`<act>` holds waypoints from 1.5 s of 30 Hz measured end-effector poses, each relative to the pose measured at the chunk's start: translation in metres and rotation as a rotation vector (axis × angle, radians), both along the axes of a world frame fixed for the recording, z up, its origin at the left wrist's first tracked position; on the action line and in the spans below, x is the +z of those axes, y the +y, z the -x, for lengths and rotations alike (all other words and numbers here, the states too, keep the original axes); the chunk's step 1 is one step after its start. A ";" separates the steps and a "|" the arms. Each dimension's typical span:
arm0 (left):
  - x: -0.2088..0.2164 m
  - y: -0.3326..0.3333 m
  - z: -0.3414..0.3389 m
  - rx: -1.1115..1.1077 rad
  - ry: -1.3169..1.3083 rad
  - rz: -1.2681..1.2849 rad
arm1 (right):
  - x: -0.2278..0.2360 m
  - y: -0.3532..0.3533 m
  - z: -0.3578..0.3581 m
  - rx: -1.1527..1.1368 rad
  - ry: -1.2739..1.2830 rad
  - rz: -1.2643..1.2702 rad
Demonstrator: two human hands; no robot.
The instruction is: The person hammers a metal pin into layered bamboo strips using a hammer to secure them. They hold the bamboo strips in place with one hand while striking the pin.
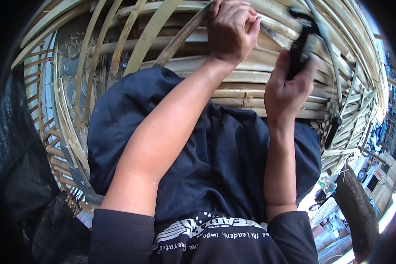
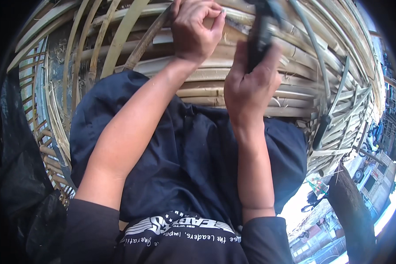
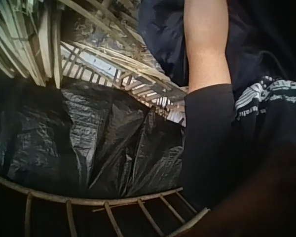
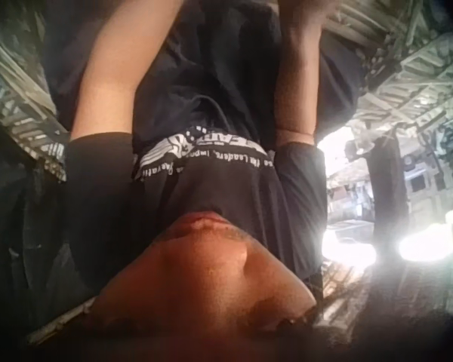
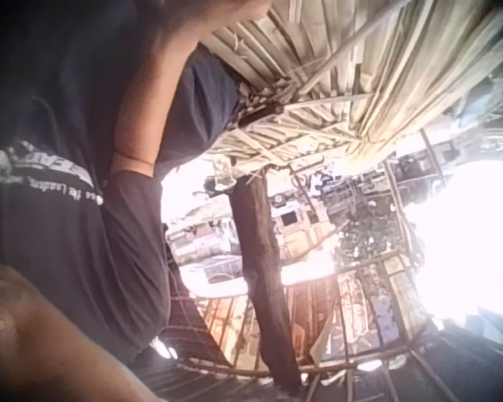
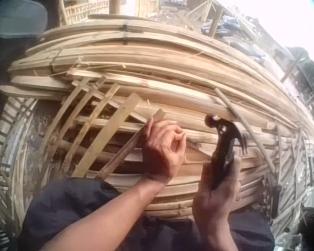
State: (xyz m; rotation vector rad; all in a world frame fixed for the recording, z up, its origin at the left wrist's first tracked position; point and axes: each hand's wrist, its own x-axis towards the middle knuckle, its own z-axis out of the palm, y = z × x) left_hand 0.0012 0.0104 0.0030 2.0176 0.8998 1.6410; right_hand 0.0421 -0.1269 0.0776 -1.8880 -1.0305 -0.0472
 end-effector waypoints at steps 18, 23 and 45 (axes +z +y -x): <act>0.000 -0.010 0.002 -0.014 -0.013 0.005 | 0.009 0.001 -0.021 0.088 -0.036 0.277; 0.007 -0.008 0.007 0.000 0.080 -0.052 | 0.054 -0.020 -0.051 0.120 0.122 0.256; 0.095 0.044 0.043 -0.222 1.156 -0.287 | 0.053 -0.127 -0.080 0.048 0.326 0.108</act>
